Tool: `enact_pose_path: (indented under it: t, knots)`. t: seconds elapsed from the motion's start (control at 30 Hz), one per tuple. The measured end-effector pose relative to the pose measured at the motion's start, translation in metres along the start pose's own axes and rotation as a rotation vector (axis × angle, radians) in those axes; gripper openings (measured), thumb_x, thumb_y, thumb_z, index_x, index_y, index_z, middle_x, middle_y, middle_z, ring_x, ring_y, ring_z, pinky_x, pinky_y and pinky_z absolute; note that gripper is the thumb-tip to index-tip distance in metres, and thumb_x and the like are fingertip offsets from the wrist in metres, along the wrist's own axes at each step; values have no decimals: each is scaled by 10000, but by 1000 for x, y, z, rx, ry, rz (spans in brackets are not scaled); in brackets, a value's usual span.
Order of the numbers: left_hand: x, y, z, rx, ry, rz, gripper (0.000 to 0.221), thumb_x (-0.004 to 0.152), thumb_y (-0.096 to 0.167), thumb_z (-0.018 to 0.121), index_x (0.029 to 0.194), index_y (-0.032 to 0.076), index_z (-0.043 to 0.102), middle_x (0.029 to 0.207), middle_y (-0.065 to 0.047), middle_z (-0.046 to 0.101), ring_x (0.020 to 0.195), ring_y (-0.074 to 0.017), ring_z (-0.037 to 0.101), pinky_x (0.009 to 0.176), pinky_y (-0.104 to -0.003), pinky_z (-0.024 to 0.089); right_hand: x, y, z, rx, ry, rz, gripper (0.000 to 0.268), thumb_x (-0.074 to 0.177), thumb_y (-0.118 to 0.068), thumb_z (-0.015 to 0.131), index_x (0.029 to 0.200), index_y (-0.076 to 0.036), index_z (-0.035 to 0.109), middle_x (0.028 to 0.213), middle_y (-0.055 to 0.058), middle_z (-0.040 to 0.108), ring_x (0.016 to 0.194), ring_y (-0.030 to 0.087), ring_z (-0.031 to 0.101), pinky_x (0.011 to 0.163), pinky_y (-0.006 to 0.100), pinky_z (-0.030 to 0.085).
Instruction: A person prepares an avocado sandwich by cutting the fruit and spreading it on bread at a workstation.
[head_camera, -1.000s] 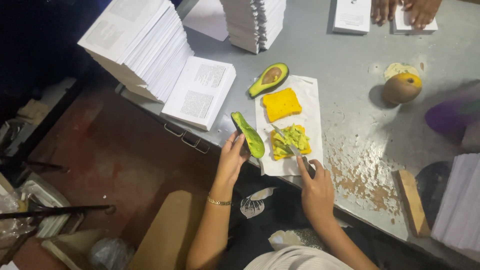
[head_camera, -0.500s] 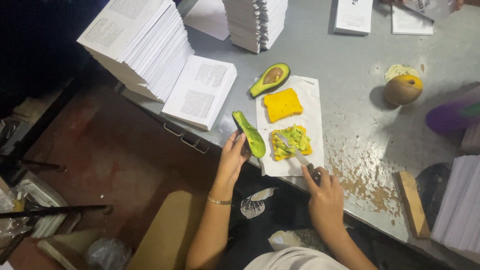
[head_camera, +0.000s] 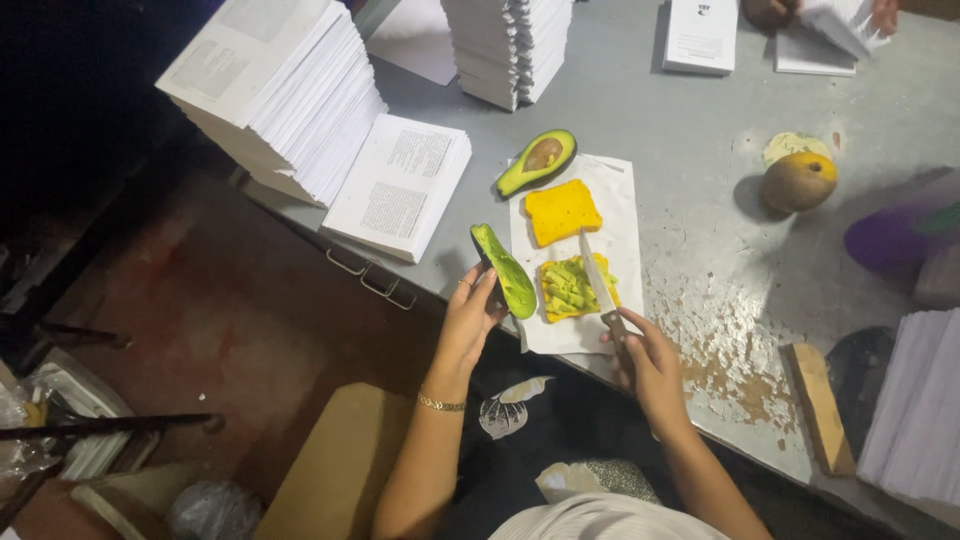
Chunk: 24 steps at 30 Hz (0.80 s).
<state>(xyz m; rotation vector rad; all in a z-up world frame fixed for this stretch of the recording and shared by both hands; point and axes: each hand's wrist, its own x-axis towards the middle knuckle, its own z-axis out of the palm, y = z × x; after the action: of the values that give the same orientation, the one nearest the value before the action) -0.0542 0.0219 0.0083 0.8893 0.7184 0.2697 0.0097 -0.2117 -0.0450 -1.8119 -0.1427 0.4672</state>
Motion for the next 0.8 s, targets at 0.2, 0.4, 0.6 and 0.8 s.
enact_pose_path:
  t: [0.2,0.4,0.6,0.8]
  knots:
    - [-4,3,-9,-7,3,11,701,1019,278,641,1587,27,316,1427,-258,484,1341,-377,525,1060,-594,473,12,23,16,441,-77,88,366,1057,-32,410,1411,12,490,1006,294,694,595,229,573,458,294,416]
    - [8,0,-17,7,15,-67,528,958,262,597,1456,103,523,1407,-112,646,1260,-245,640,936,-365,571,-14,43,3,454,-110,20,399,1009,-258,549,1325,-18,518,1000,208,706,574,208,556,444,299,395]
    - [22,-11,-16,-98,-30,-94,521,974,212,596,1479,112,515,1366,-121,657,1200,-251,659,873,-364,598,-51,38,-13,478,-117,146,420,990,-184,534,1376,-18,519,1008,287,679,523,270,536,389,312,332]
    - [38,-35,-17,-209,-232,-76,473,1020,173,552,1483,97,488,1373,-97,619,1192,-201,609,909,-332,583,-71,-10,-37,-141,32,-70,411,1033,-208,472,1426,-134,567,1072,52,777,575,138,570,492,276,471]
